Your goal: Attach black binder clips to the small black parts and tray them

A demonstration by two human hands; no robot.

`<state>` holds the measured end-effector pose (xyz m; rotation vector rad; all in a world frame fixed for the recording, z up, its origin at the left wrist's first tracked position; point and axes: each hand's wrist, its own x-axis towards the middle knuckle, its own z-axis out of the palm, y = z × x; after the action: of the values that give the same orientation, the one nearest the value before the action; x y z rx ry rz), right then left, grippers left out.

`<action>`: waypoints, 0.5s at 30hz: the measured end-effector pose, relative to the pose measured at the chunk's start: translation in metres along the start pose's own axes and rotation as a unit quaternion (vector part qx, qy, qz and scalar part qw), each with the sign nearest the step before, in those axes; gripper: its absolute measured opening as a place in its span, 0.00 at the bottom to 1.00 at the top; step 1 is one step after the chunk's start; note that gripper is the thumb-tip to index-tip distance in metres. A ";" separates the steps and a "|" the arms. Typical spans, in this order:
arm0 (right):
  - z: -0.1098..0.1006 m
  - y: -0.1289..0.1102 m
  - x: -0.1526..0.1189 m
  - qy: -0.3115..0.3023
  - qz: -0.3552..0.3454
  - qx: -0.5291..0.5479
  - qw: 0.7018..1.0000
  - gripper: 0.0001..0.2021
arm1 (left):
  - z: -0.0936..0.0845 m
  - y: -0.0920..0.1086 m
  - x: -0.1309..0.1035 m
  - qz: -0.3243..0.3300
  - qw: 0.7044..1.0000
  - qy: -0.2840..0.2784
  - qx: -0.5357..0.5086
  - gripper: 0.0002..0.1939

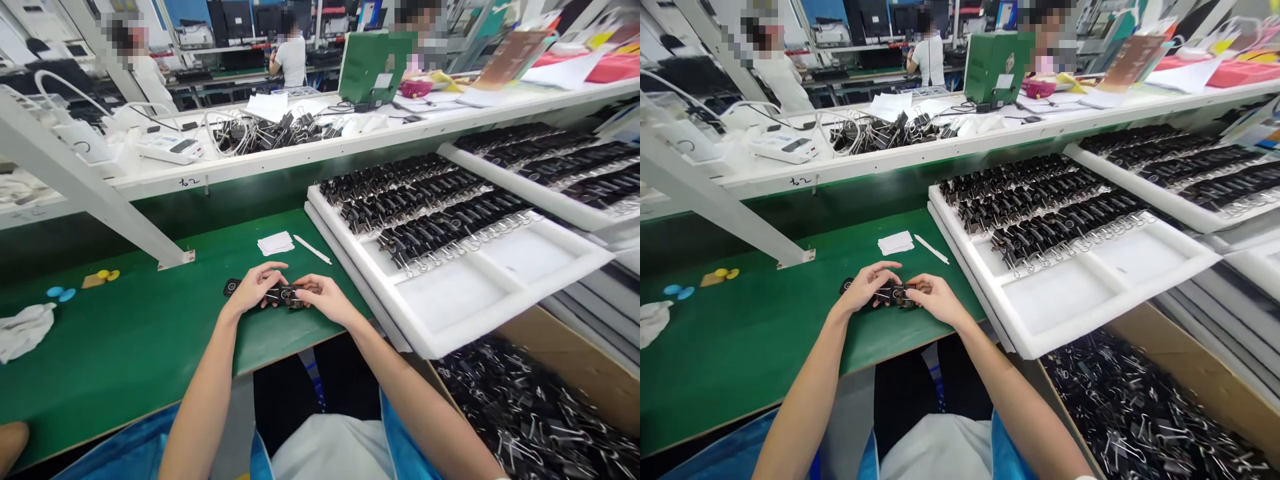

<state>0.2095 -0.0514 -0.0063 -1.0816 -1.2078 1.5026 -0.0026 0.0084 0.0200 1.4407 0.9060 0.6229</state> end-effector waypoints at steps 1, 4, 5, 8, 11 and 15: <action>0.002 -0.005 -0.009 0.003 0.021 0.013 1.000 0.21 | 0.000 0.000 0.001 0.012 1.000 0.012 -0.002 0.32; 0.005 -0.031 -0.048 0.027 0.033 0.019 0.999 0.21 | -0.006 0.000 0.002 0.069 0.993 0.094 -0.017 0.31; 0.003 -0.043 -0.063 0.051 0.016 -0.004 0.999 0.20 | -0.009 0.000 0.003 0.090 0.987 0.132 -0.024 0.29; -0.013 -0.083 -0.098 0.182 -0.082 -0.147 0.969 0.15 | -0.020 -0.004 0.007 0.131 0.962 0.238 -0.022 0.23; -0.046 -0.111 -0.111 0.328 -0.155 -0.330 0.871 0.11 | -0.026 -0.008 0.009 0.130 0.940 0.315 0.006 0.18; -0.088 -0.120 -0.097 0.385 -0.128 -0.490 0.771 0.11 | -0.025 -0.010 0.010 0.112 0.933 0.341 0.035 0.16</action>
<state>0.3304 -0.1139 0.1088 -1.8451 -1.4112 0.0080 -0.0192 0.0298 0.0113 1.4160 1.3141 1.3250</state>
